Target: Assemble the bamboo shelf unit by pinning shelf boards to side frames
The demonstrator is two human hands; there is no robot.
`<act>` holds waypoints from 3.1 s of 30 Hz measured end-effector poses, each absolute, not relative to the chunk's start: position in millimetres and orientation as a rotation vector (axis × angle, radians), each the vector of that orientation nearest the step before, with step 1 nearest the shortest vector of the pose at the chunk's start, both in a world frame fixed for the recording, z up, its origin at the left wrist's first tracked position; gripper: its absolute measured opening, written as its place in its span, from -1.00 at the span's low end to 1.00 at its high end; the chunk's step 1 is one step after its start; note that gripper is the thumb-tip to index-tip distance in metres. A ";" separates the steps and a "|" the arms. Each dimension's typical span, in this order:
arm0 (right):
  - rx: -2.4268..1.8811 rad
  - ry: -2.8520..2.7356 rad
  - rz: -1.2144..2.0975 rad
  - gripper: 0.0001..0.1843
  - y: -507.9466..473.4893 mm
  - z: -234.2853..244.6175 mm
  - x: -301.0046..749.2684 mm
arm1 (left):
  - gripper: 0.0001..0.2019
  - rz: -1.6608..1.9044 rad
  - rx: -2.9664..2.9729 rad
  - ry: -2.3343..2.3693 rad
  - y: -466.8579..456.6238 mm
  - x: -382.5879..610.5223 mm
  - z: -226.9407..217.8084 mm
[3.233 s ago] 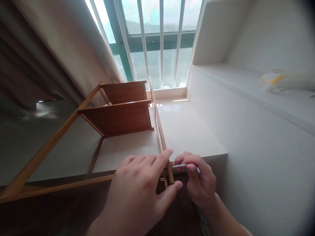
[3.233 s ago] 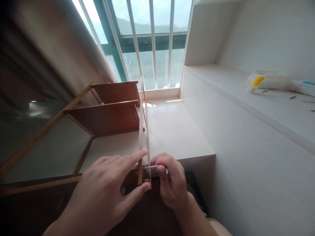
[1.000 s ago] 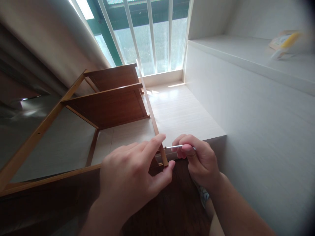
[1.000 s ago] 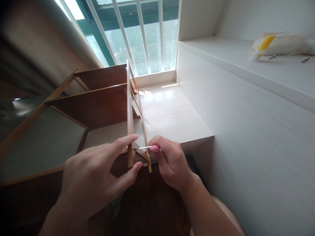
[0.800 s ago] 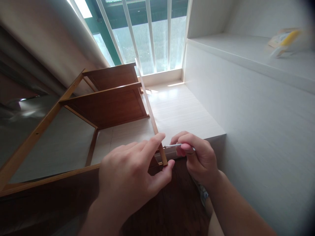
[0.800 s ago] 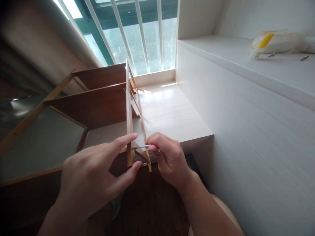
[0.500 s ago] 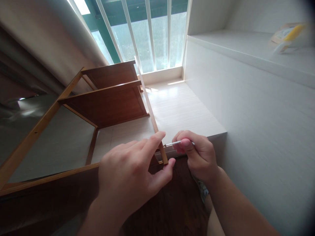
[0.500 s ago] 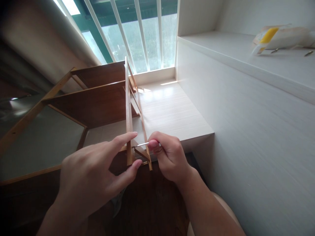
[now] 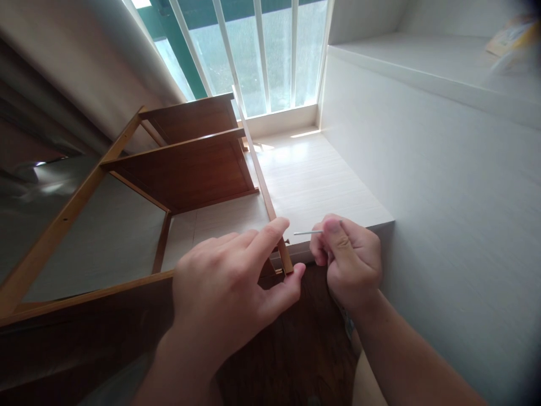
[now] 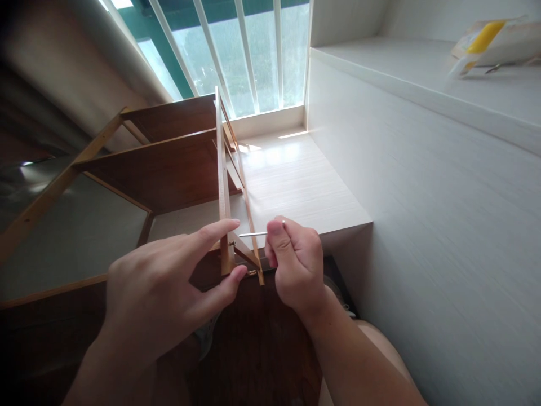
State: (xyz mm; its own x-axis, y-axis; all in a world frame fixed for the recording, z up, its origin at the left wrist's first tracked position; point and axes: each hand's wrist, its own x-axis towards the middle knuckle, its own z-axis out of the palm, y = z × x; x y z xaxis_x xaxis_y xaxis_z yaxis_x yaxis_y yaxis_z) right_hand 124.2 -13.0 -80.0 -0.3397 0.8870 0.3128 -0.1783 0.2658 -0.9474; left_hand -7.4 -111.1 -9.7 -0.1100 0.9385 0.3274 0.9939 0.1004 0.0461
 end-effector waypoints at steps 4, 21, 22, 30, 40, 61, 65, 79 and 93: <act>-0.658 -1.482 1.338 -0.48 -9.1 -81.2 126.7 | -0.59 -0.361 -1.958 -2.172 -111.2 -7.1 -8.8; -0.416 -1.618 1.140 -0.69 -10.0 -95.1 122.5 | -0.66 -0.334 -1.973 -2.203 -111.3 -6.6 -7.6; -0.422 -1.606 1.148 -0.69 -10.2 -95.0 123.0 | -0.66 -0.339 -1.975 -2.205 -111.4 -6.5 -8.0; -0.403 -1.679 1.194 -0.68 -6.4 -99.7 127.4 | -0.66 -0.388 -1.925 -2.179 -112.0 -4.1 -14.2; -0.386 -1.665 1.163 -0.71 -3.6 -101.3 128.3 | -0.67 -0.384 -1.980 -2.194 -111.5 -7.3 -9.5; -0.333 -1.652 1.133 -0.72 -2.8 -99.3 126.4 | -0.67 -0.393 -1.949 -2.195 -112.6 -5.5 -14.3; -0.345 -1.656 1.130 -0.71 -3.0 -100.8 126.7 | -0.67 -0.377 -1.947 -2.193 -112.6 -5.6 -14.2; -0.471 -1.656 1.192 -0.62 -5.7 -97.0 128.0 | -0.67 -0.365 -1.997 -2.216 -111.9 -6.8 -8.0; -0.566 -1.398 1.361 -0.49 -13.0 -93.3 121.8 | -0.65 -0.379 -1.975 -2.195 -112.4 -5.9 -11.0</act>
State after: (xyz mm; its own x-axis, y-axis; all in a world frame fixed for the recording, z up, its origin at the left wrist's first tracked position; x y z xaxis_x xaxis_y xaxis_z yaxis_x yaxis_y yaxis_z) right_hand 121.8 -13.0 -93.3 -0.3323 0.8771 0.3467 -0.3228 0.2396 -0.9156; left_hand -5.9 -112.4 -11.0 -0.1119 0.9509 0.2887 0.9926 0.0933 0.0775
